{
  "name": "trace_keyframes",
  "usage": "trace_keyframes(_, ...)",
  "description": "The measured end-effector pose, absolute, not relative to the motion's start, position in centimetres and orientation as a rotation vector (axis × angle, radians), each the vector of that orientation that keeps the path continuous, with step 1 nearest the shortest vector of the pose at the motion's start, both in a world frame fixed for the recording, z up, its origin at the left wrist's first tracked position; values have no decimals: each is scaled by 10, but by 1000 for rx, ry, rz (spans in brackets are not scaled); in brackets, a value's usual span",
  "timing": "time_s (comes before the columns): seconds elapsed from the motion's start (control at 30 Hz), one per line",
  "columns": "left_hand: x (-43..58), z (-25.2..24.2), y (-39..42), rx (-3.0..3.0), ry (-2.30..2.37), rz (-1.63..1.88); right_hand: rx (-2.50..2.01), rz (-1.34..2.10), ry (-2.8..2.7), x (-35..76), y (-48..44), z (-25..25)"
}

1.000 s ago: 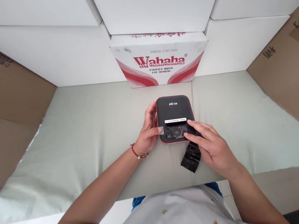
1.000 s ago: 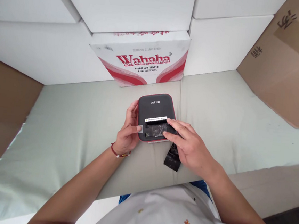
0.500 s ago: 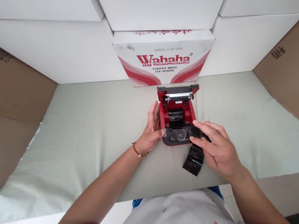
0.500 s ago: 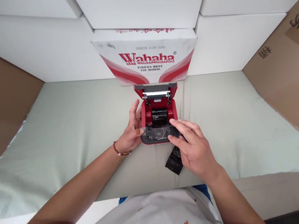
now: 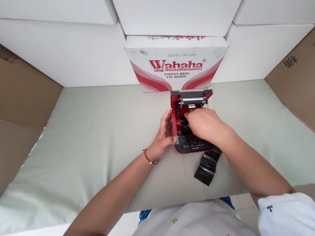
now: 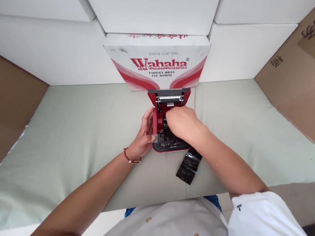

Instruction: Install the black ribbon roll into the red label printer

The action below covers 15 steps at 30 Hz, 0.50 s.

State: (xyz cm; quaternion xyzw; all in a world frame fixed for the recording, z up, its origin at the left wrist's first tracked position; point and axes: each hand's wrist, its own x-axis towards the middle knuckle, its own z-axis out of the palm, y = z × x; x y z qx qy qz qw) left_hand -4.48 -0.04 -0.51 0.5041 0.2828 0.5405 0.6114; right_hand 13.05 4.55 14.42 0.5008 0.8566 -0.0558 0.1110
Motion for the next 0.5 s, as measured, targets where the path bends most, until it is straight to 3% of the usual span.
trace_keyframes(0.3, -43, -11, 2, 1185, 620, 1257, 1678, -78, 2582, 143, 18, 155)
trace_keyframes(0.5, -44, -10, 2, 1136, 610, 1245, 2056, -418, 2803, 245, -26, 182)
